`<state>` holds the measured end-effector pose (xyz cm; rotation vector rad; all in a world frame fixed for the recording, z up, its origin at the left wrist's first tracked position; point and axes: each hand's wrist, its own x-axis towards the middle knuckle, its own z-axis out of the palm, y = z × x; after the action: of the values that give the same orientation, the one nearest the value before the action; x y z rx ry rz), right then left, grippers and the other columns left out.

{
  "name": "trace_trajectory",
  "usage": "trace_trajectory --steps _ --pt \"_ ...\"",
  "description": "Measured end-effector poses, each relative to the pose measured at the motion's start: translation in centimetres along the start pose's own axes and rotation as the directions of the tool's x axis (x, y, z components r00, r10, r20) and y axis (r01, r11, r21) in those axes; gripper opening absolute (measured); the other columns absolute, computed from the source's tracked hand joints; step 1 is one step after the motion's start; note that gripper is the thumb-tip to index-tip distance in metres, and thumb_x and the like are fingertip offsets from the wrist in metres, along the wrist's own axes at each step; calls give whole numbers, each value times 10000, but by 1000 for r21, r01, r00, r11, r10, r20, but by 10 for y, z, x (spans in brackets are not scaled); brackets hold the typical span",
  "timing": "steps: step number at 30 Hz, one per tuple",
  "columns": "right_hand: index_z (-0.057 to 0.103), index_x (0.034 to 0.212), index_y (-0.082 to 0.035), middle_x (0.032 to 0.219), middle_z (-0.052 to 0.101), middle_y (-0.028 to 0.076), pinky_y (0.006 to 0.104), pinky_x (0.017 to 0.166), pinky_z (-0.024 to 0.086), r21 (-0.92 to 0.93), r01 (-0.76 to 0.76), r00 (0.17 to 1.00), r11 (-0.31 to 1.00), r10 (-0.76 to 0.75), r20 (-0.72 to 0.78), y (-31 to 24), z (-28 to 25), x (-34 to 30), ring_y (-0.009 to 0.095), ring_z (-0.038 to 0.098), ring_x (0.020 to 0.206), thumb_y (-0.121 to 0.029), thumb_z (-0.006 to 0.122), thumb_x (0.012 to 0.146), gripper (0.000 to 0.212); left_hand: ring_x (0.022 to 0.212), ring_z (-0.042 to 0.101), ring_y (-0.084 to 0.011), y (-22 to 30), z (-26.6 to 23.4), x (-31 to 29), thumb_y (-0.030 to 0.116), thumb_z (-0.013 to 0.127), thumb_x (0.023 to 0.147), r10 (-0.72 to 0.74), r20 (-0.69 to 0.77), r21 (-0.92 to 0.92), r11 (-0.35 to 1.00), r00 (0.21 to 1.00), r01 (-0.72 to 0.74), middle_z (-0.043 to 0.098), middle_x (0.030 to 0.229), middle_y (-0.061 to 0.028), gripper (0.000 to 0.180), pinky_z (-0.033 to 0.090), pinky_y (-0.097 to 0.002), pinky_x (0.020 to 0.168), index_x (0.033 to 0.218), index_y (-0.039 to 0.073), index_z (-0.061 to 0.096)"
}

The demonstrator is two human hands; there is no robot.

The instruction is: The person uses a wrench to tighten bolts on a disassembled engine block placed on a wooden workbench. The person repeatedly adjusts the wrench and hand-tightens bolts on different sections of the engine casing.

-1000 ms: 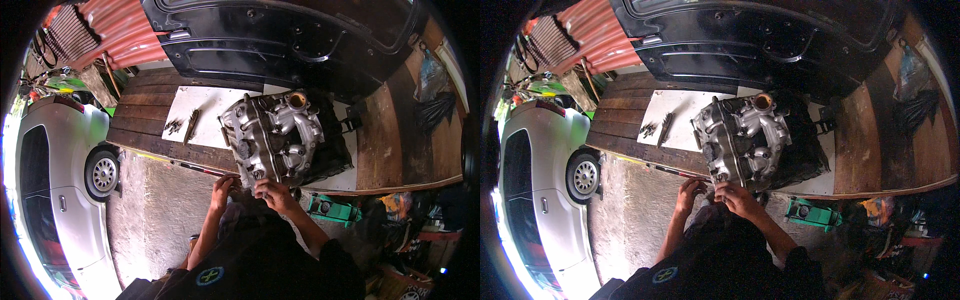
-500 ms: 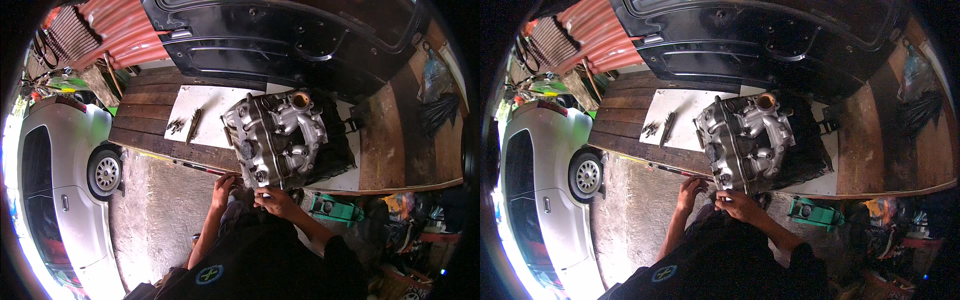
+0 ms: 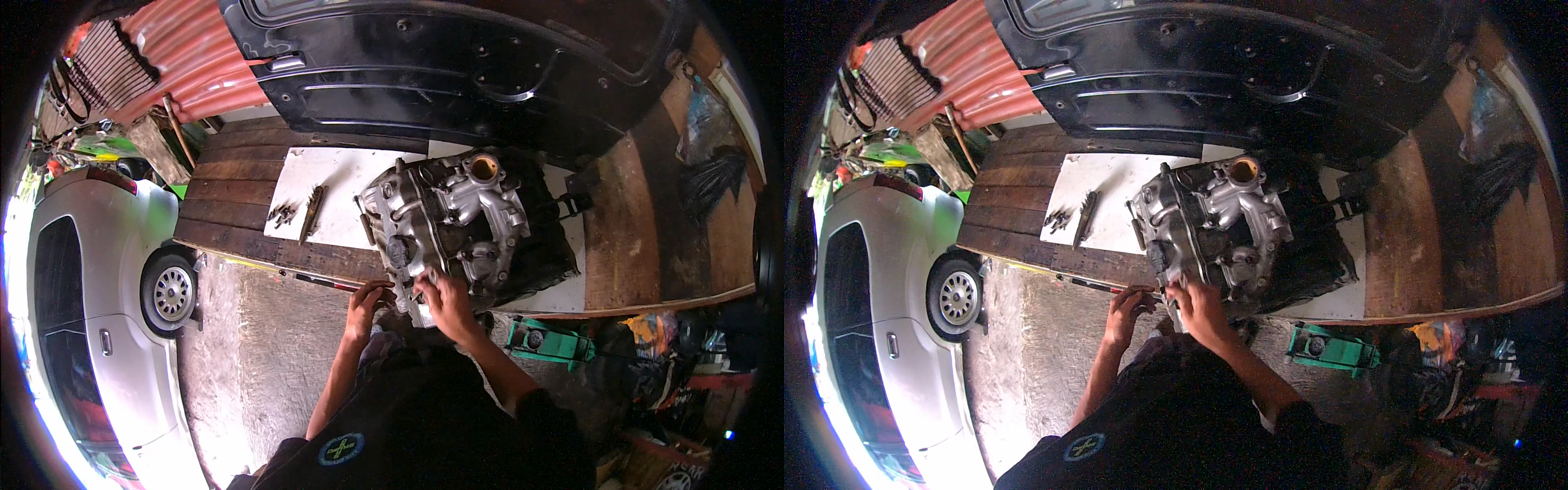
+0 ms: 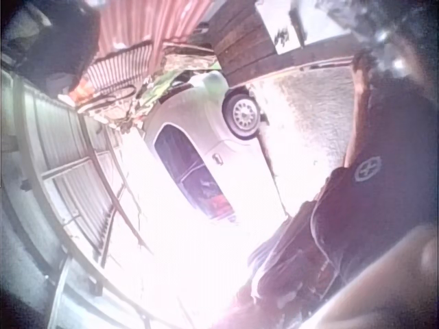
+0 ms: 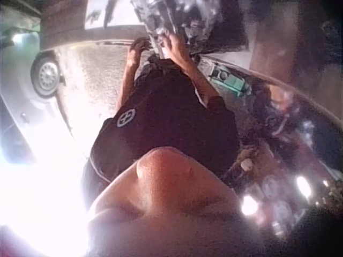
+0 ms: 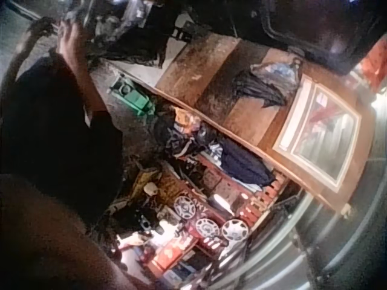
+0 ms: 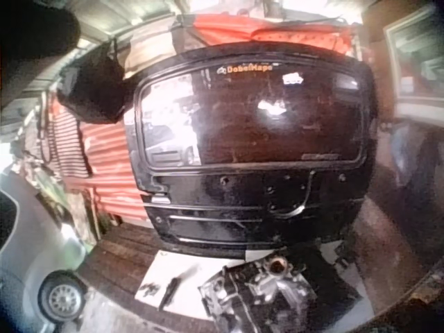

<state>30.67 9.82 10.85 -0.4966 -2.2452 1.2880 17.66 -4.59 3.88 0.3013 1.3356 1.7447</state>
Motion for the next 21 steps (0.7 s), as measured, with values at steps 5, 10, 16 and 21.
trace_trajectory --steps 5,10,16,21 --pt "566 935 -57 776 605 38 201 448 324 394 -140 945 909 241 -220 7 3 24 50 441 530 -176 505 981 141 837 590 -153 12 22 -5 142 517 952 181 162 316 922 970 -225 640 903 -97 243 469 -293 770 1093 -43 585" --pt "533 900 -39 825 579 82 236 538 371 595 116 894 795 178 -412 9 -36 15 91 465 587 -202 461 1006 207 813 557 -149 13 45 -5 191 495 967 318 40 418 856 947 -305 635 908 -95 253 450 -302 762 1034 -34 589" --pt "551 894 1 856 619 129 367 775 492 378 101 962 921 6 -271 35 -55 -53 213 621 783 -7 461 946 105 736 485 -130 2 76 11 202 464 969 530 -265 263 843 806 -468 550 783 -53 245 406 -271 698 939 -20 563" --pt "558 906 1 905 639 165 403 825 507 271 234 943 934 -150 -297 46 -53 -80 268 648 865 -73 475 948 119 814 449 -101 -15 86 39 125 475 945 480 -468 20 845 742 -534 511 898 -13 141 367 -237 747 1012 13 528"
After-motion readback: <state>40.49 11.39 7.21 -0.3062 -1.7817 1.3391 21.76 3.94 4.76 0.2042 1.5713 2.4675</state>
